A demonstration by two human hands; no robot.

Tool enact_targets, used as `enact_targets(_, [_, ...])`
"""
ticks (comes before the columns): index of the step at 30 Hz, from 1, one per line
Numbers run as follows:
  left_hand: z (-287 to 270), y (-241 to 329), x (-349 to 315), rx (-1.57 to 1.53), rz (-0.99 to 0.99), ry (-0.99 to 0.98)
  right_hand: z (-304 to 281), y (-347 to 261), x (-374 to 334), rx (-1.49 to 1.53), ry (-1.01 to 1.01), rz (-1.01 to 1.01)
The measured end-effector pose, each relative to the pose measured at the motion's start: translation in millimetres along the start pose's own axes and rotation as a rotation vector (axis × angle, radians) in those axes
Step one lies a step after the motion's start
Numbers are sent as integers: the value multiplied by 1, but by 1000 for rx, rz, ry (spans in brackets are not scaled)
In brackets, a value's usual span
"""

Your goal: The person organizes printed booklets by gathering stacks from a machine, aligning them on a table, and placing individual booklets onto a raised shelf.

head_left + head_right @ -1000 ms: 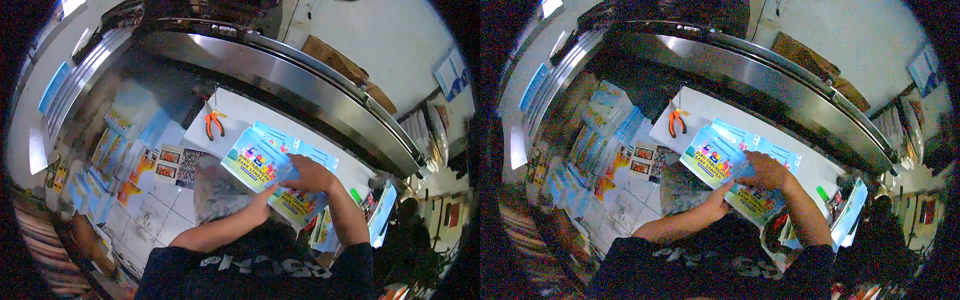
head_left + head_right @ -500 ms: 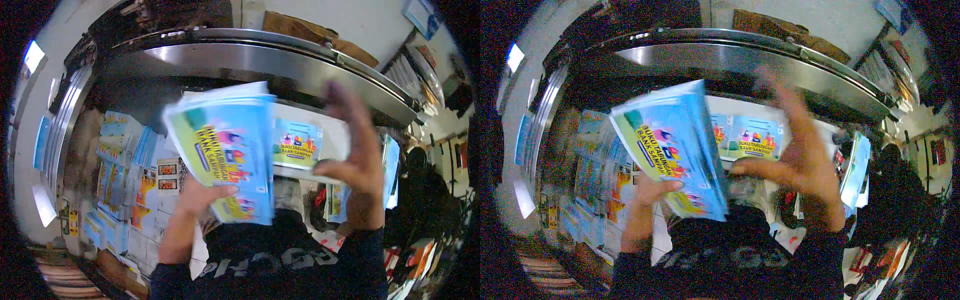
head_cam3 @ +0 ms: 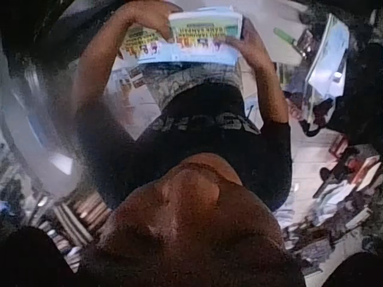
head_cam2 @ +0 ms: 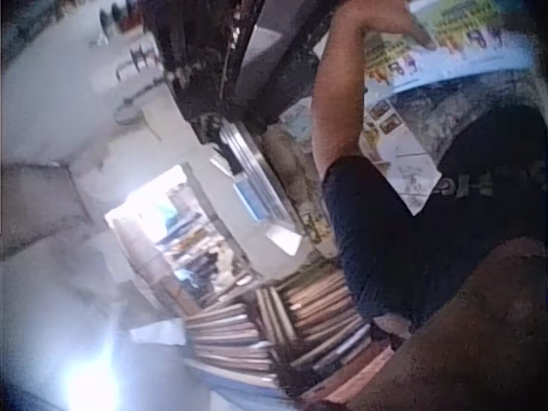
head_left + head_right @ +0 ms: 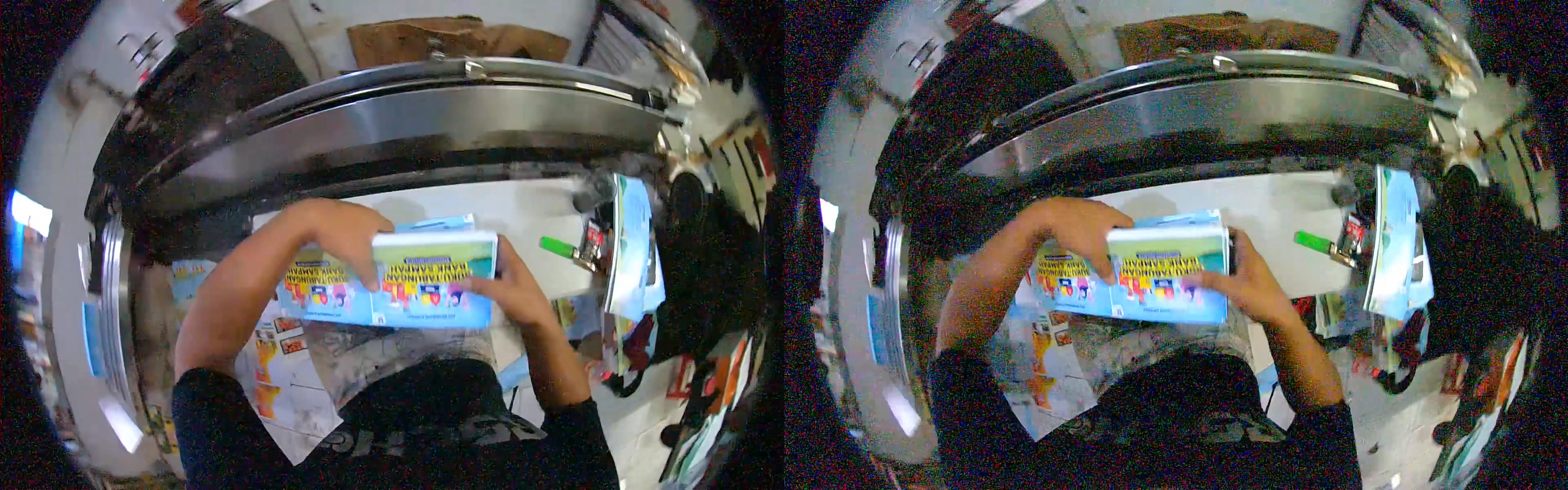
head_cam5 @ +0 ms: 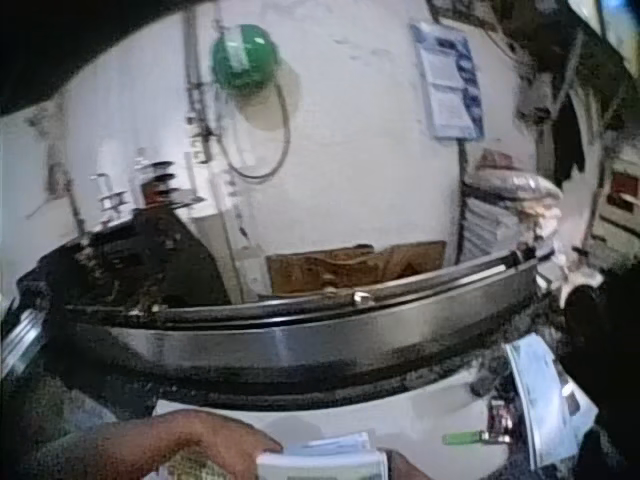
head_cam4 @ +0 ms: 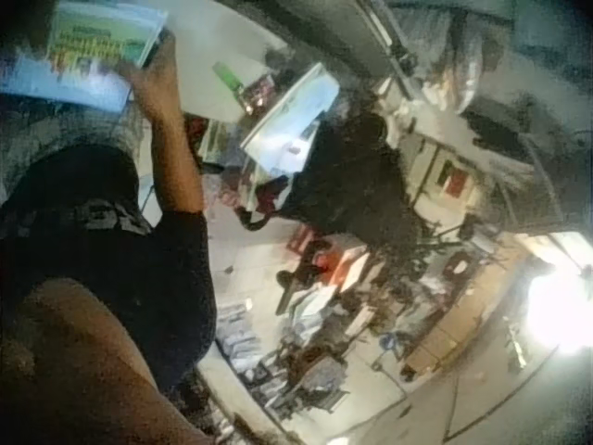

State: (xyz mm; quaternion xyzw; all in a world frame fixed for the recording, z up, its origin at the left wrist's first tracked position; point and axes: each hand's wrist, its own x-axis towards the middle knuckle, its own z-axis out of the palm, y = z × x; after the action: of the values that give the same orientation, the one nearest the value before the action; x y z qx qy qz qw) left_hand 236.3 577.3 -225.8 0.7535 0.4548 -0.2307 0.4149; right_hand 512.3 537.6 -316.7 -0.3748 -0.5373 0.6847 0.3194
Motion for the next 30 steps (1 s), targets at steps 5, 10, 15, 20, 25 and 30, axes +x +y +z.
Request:
enact_targets(5, [-15,-35,40,-375,-19,-115,-23,29,56,22,18,243])
enact_targets(10, [-1,-57,59,-433,-90,-144,-26,50,64,-27,42,181])
enact_targets(15, [-2,-56,50,-333,-91,-130,-20,0,34,-478,300,110])
enact_targets(20, [-13,-46,40,-294,-97,-108,-19,5,-41,-170,205,398])
enact_targets(25, [-6,-39,17,-145,7,328,33,53,-76,159,26,577])
enact_targets(30, [15,-118,47,-265,109,38,106,101,-34,319,-101,581])
